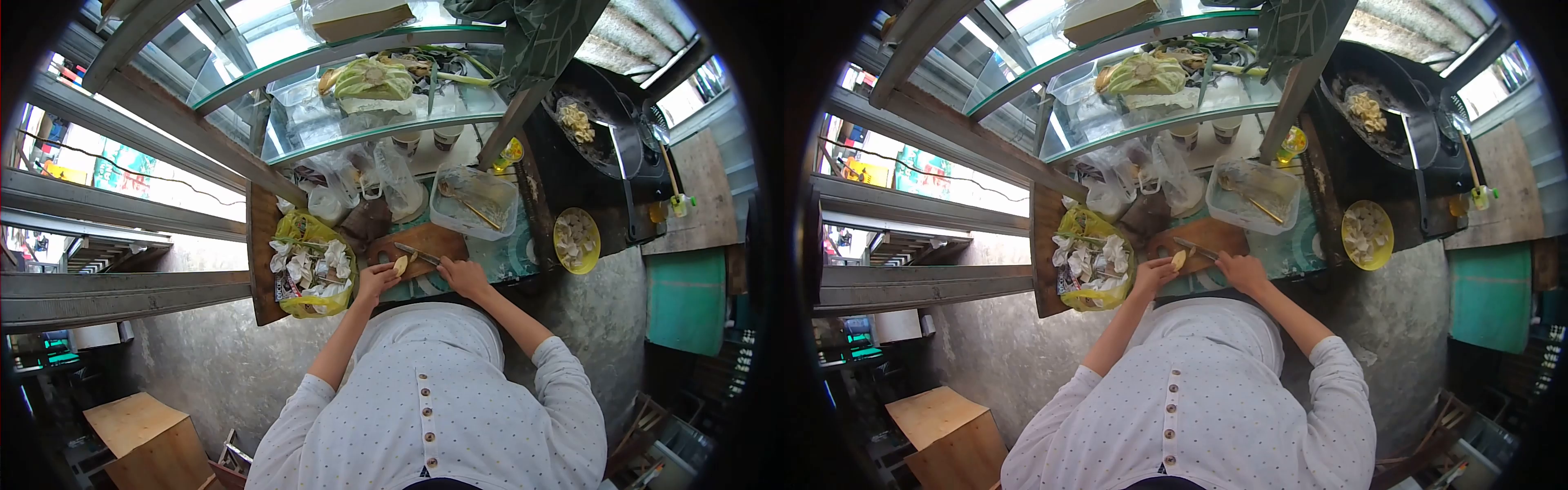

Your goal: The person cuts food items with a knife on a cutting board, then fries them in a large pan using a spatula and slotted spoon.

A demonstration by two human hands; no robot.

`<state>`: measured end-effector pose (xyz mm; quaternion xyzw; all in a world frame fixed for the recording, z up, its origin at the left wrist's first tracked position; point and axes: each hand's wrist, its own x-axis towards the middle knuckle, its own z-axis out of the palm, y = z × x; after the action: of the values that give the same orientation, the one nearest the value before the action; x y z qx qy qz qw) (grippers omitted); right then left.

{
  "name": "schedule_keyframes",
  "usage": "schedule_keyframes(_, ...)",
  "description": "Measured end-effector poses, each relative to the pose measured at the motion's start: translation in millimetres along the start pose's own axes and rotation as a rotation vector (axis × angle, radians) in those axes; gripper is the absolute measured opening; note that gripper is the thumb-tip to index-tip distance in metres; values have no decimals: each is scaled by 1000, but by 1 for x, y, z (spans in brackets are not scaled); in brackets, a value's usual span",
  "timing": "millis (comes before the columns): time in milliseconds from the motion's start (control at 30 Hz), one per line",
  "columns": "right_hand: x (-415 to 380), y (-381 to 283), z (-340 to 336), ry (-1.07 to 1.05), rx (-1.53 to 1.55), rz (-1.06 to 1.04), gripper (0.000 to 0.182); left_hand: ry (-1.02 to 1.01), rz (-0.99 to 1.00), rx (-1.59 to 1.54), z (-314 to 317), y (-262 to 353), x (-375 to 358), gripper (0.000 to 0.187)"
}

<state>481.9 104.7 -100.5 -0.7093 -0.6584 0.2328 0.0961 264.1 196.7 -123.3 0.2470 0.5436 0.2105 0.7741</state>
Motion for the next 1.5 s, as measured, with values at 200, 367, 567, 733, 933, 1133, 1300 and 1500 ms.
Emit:
schedule_keyframes(200, -5, -5, -4, 101, 159, 85, 27, 213, 578, 772, 19, 5, -11, 26)
schedule_keyframes(367, -16, -10, -14, 134, 248, 178, 26, 271, 1082, 1144, 39, 8, -4, 25)
schedule_keyframes(567, -28, -4, -10, 137, 339, 231, 27, 211, 988, 1521, 45, 5, 23, 20)
schedule_keyframes(733, -31, -4, -13, 136, 392, 262, 29, 81, 1110, 1549, 43, 13, 29, 11)
schedule_keyframes(933, -25, -5, -11, 114, 399, 259, 30, 118, 1079, 1532, 47, 10, 34, 9)
schedule_keyframes(1133, -21, -5, -12, 72, 415, 256, 32, 94, 1117, 1553, 44, 4, 34, 20)
schedule_keyframes(1300, -22, 0, -10, 105, 437, 255, 32, 268, 1108, 1513, 45, 5, 28, 17)
schedule_keyframes(1500, -21, 2, -12, 95, 458, 267, 34, 194, 1048, 1514, 43, 7, 29, 17)
